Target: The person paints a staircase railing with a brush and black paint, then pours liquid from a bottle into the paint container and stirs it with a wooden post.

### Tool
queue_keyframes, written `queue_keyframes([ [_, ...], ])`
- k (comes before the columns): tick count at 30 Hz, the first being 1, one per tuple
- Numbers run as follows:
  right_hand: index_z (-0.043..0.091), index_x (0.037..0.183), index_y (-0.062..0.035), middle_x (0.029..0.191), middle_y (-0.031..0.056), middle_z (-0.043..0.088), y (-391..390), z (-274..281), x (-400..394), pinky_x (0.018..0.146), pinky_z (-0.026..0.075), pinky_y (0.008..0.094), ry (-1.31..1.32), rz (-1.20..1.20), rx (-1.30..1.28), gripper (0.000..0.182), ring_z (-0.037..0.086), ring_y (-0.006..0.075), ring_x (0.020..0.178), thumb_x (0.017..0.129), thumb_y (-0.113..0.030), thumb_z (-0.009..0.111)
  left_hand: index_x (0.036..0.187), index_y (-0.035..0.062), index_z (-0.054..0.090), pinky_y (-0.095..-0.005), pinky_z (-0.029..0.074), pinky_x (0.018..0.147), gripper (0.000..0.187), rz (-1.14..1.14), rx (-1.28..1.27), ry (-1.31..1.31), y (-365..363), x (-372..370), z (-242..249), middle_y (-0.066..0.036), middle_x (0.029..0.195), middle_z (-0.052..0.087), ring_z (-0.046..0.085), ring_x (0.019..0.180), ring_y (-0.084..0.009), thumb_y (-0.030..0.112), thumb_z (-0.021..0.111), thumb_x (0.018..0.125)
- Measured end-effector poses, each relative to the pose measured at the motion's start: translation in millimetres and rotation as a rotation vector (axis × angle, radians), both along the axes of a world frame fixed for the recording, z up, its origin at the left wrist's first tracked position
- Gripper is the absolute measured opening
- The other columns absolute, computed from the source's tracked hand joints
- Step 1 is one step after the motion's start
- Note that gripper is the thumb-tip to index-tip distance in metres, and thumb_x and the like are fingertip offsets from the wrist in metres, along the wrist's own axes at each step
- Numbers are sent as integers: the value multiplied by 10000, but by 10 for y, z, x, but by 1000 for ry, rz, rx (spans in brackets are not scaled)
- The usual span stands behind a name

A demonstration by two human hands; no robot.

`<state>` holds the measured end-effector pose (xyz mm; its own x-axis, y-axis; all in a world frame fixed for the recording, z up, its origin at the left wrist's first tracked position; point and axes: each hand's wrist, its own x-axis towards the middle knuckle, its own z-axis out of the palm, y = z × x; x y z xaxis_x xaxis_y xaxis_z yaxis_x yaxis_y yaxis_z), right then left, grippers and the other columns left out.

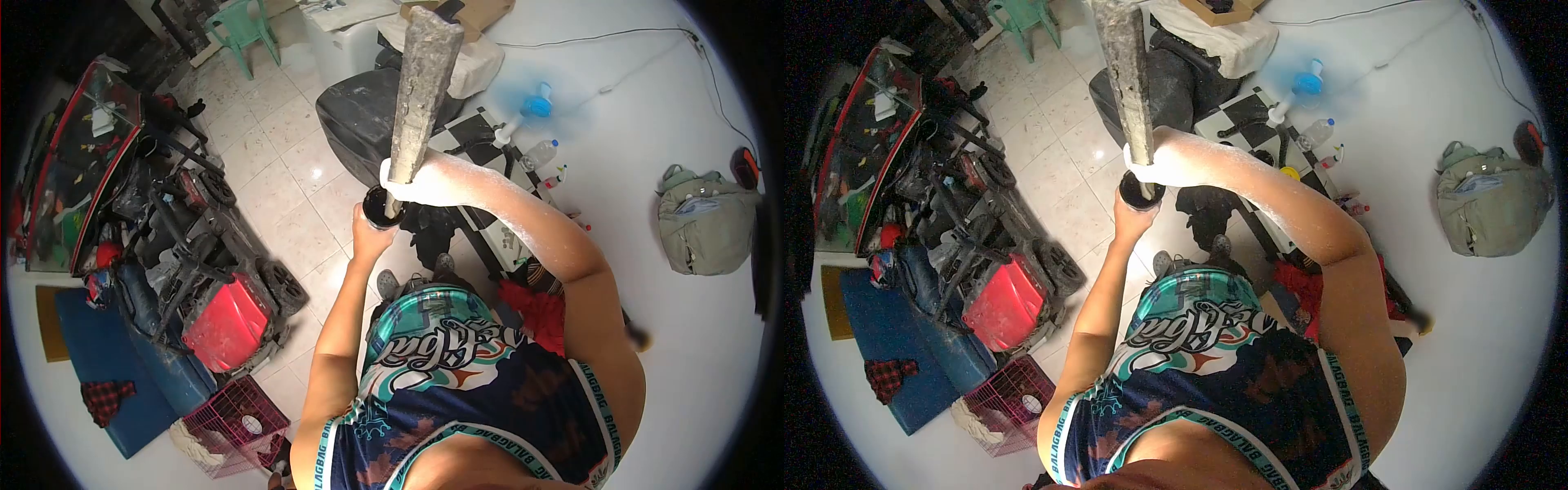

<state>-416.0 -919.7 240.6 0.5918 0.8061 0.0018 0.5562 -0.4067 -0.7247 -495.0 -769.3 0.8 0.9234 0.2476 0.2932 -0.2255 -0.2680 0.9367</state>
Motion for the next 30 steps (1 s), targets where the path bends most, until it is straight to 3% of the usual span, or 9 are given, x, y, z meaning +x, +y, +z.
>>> queue_keyframes([
  [3,575,987,-56,771,132,564,17,-74,45,714,479,408,31,-56,56,164,572,269,726,973,-219,580,1341,-17,501,-377,497,1021,777,-52,56,140,57,-3,-91,-169,1259,629,644,1166,-270,127,890,684],
  [7,576,988,-44,788,139,575,49,-19,32,734,485,400,83,0,-60,195,581,275,752,977,-238,578,1142,9,591,-414,500,915,556,-12,-2,40,34,-9,-103,-170,1093,595,618,1046,-344,116,861,667],
  [11,576,967,-49,794,136,566,74,-16,13,734,479,391,79,-103,-6,171,581,262,758,972,-220,579,1151,5,585,-412,496,930,567,-13,-39,75,38,-37,-32,-168,1108,589,614,1057,-338,102,852,661],
  [12,575,970,-51,778,135,560,101,-63,19,720,479,395,39,-42,92,162,581,263,742,973,-213,578,1153,5,586,-409,497,932,566,-12,-34,78,42,-31,-42,-167,1113,588,615,1058,-336,99,850,661],
  [17,563,967,-46,763,132,553,53,-109,50,701,474,395,-12,19,31,161,575,263,725,976,-206,583,1161,8,597,-418,498,925,560,-7,-73,63,40,-29,-85,-174,1109,588,617,1056,-346,87,838,662],
  [20,567,955,-58,762,134,559,41,-148,28,687,474,396,-1,-46,119,129,583,270,724,969,-186,579,1351,-19,477,-372,500,1013,795,-40,112,119,100,-15,-207,-169,1255,623,636,1166,-258,103,890,682],
  [26,576,991,-61,773,137,571,6,-193,59,694,482,407,-15,-14,70,140,593,286,729,973,-200,581,1355,-11,478,-369,502,1010,796,-54,55,89,94,1,-335,-162,1253,623,643,1152,-265,99,887,680],
  [29,576,1000,-55,776,141,571,-10,-135,1,688,482,408,13,-43,78,157,582,298,721,970,-209,579,1163,16,598,-425,496,927,565,-9,-33,65,45,-28,-200,-171,1097,597,619,1050,-352,109,845,664],
  [30,572,998,-51,780,143,573,4,-151,-1,691,482,407,-24,-5,92,160,580,299,724,971,-209,576,1225,5,559,-408,499,953,640,-27,25,78,49,-25,-192,-170,1148,605,626,1085,-322,105,858,668],
])
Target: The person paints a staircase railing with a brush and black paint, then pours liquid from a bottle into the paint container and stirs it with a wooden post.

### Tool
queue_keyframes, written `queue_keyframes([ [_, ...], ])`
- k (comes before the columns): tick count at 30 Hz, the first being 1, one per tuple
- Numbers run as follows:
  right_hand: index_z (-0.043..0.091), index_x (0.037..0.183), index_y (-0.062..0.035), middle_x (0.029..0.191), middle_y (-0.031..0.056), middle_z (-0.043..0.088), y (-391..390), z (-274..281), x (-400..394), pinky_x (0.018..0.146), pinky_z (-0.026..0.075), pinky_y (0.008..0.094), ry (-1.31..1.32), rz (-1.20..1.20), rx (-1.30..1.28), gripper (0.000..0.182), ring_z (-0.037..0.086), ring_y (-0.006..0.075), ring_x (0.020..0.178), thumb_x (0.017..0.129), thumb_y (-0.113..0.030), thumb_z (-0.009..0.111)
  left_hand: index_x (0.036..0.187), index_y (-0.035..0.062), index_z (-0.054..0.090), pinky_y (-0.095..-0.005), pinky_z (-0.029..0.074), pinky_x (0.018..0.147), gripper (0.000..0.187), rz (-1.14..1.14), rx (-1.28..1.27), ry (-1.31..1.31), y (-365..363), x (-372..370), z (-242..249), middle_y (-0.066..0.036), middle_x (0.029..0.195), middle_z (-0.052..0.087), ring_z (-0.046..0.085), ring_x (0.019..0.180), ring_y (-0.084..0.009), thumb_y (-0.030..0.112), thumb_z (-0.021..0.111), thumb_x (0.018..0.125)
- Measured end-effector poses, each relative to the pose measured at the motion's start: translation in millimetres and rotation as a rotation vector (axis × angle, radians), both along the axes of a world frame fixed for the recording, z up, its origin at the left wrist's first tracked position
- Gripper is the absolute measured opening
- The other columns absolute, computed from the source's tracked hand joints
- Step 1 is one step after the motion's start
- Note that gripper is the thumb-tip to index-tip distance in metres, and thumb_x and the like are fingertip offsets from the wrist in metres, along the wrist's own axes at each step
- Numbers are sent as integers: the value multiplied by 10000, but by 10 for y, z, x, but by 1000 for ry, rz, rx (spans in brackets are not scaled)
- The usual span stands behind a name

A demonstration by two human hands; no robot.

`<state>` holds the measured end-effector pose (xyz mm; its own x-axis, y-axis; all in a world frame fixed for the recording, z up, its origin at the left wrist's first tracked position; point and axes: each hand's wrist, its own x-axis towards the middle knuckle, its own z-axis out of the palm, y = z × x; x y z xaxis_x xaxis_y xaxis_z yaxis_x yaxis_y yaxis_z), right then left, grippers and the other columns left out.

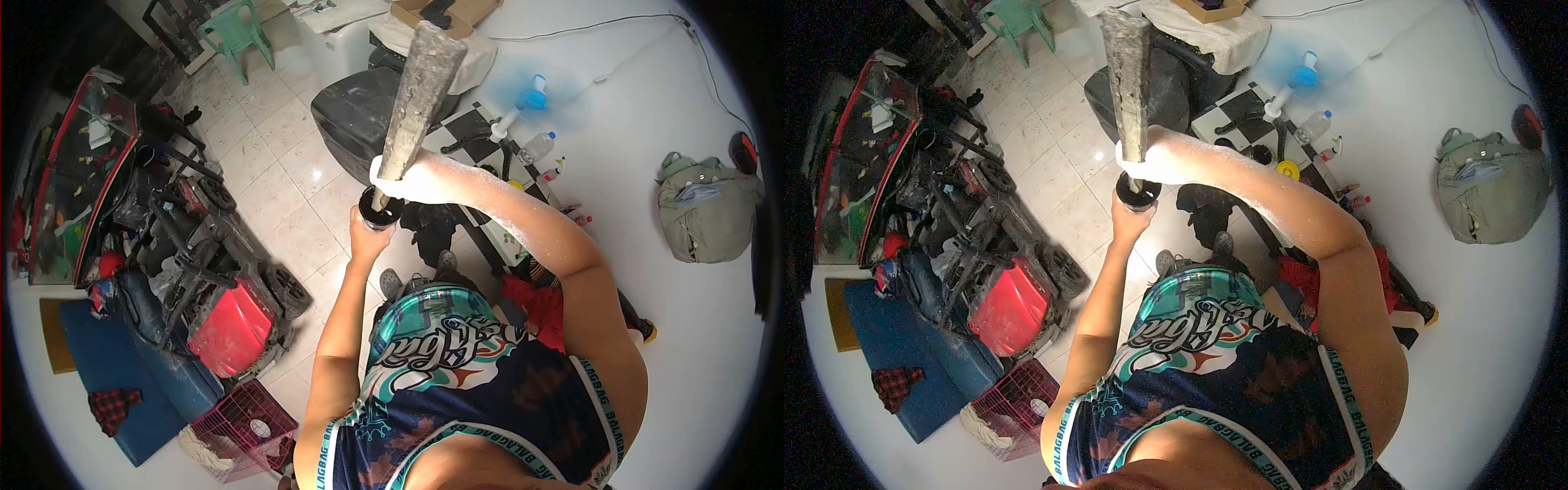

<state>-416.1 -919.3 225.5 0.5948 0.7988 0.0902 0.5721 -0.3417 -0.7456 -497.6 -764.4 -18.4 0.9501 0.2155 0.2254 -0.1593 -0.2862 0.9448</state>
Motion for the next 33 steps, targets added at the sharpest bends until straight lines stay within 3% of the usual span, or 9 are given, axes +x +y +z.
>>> queue_keyframes([
  [2,560,988,-38,804,155,579,17,30,20,706,479,406,-90,44,-167,170,581,299,749,968,-207,571,1350,-17,480,-374,505,1006,793,-33,116,26,49,-6,16,-169,1249,623,641,1156,-262,96,885,678],
  [12,563,922,-38,797,152,557,-21,6,-8,699,476,416,-32,29,26,129,581,316,752,947,-163,585,1314,-19,497,-366,527,964,755,-26,99,22,27,8,-39,-169,1210,646,666,1102,-260,103,886,678],
  [17,538,914,-36,802,164,560,-54,-196,48,694,480,412,-143,33,-71,128,580,319,745,951,-156,564,1163,7,577,-413,502,937,568,-8,-67,42,-64,6,11,-172,1123,588,622,1058,-349,87,829,660],
  [24,560,940,-56,725,113,545,-192,175,-14,643,475,364,-55,-86,-133,119,570,238,670,957,-170,591,1325,-30,477,-373,520,982,769,-37,85,37,-49,31,-47,-178,1220,648,664,1115,-262,112,890,692],
  [27,599,987,-64,735,66,564,-345,343,-27,649,475,341,-30,-20,163,121,564,189,671,986,-185,601,1312,-28,495,-368,516,988,747,-33,112,-36,-47,63,-71,-168,1215,654,660,1121,-259,104,890,691],
  [28,622,1032,-54,852,103,630,-412,498,-88,696,508,340,141,-82,157,150,625,175,808,986,-197,624,1307,-27,500,-367,515,989,742,-34,96,-39,-49,63,-55,-167,1215,655,660,1122,-259,102,891,689],
  [29,619,1033,-65,836,73,629,-440,658,-99,682,508,321,-89,-76,71,128,615,149,782,988,-184,627,1302,-26,506,-366,514,989,736,-36,81,-42,-57,65,-37,-166,1214,655,659,1122,-258,101,891,688],
  [31,621,1035,-69,837,39,637,-515,898,-188,679,511,313,279,-241,-14,118,608,144,764,987,-176,633,1299,-25,511,-364,512,991,730,-36,50,-48,-85,80,32,-165,1215,655,658,1124,-257,98,891,688],
  [33,619,1044,-70,824,40,632,-606,926,-186,703,514,318,159,-201,45,142,616,178,764,993,-202,629,1302,-23,510,-364,510,992,728,-29,15,-52,-128,105,74,-165,1217,654,656,1127,-255,95,889,691],
])
